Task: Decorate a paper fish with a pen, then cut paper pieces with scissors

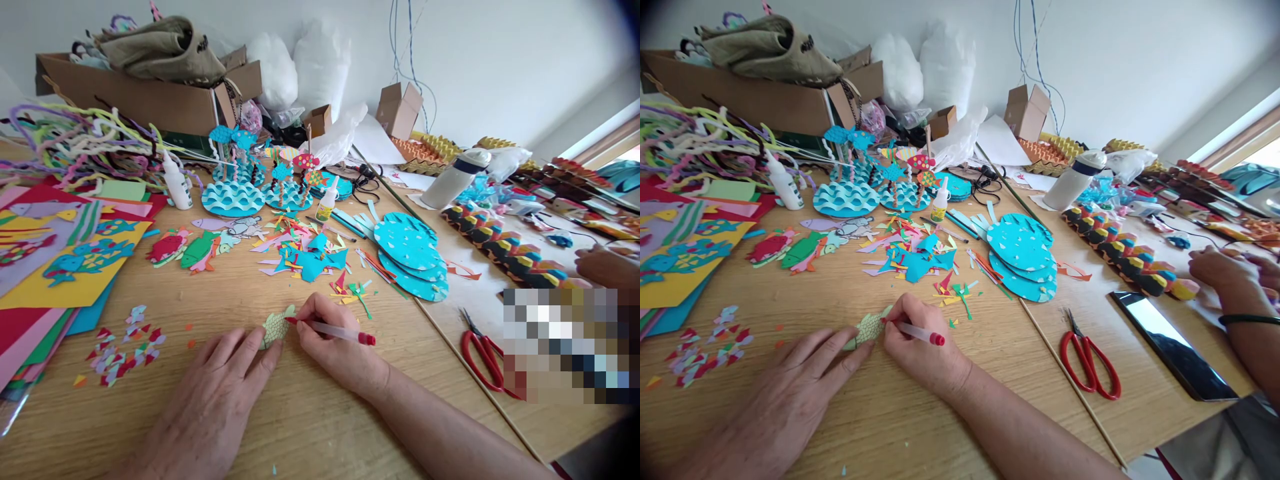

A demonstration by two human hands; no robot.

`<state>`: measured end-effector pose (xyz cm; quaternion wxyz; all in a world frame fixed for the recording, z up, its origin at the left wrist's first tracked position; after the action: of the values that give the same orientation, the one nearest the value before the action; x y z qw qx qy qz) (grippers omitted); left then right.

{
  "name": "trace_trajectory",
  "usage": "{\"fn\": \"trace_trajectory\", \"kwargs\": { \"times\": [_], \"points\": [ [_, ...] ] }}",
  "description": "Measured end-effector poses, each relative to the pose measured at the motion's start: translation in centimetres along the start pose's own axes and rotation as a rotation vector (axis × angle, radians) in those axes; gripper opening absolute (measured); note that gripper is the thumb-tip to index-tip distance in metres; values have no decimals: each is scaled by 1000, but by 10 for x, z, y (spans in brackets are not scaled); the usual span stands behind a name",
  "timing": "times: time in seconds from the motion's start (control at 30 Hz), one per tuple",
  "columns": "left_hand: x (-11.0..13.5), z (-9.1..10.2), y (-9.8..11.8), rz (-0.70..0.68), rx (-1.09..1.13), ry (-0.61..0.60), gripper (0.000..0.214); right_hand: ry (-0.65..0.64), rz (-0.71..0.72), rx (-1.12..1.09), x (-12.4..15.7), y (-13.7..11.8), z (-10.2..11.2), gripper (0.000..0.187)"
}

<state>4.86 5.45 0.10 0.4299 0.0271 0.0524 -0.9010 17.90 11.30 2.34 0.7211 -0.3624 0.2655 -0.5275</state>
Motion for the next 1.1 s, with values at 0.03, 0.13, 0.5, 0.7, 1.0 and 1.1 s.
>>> {"fn": "trace_trajectory", "kwargs": {
  "times": [0.03, 0.13, 0.5, 0.7, 1.0, 1.1],
  "points": [
    [0, 1, 1, -3, -2, 4, 56, 7, 3, 6, 0, 0, 0, 11],
    [-1, 2, 1, 6, -8, 10, 56, 29, 21, 15, 0, 0, 0, 10],
    [0, 2, 1, -2, -8, 29, 55, -1, 22, -107, 1, 1, 0, 9],
    [0, 1, 2, -9, -15, 18, 55, -18, 3, -62, 1, 0, -1, 12],
    [-1, 0, 0, -5, -4, 25, 56, -2, 4, -14, 0, -1, 1, 12],
    [0, 0, -1, -9, 7, 20, 56, 3, 14, -9, 1, -1, 1, 13]
  ]
}}
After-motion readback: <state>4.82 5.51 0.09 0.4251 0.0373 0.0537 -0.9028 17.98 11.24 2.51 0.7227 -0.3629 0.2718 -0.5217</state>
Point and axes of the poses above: each hand's wrist, its own x-axis away from the middle knuckle, its own z-axis out of the back of the hand, y = z × x, the point moved 7 cm from there along -x, towards the middle knuckle, and after that the axes turned 8 degrees about -y, right-handed, at the moved point
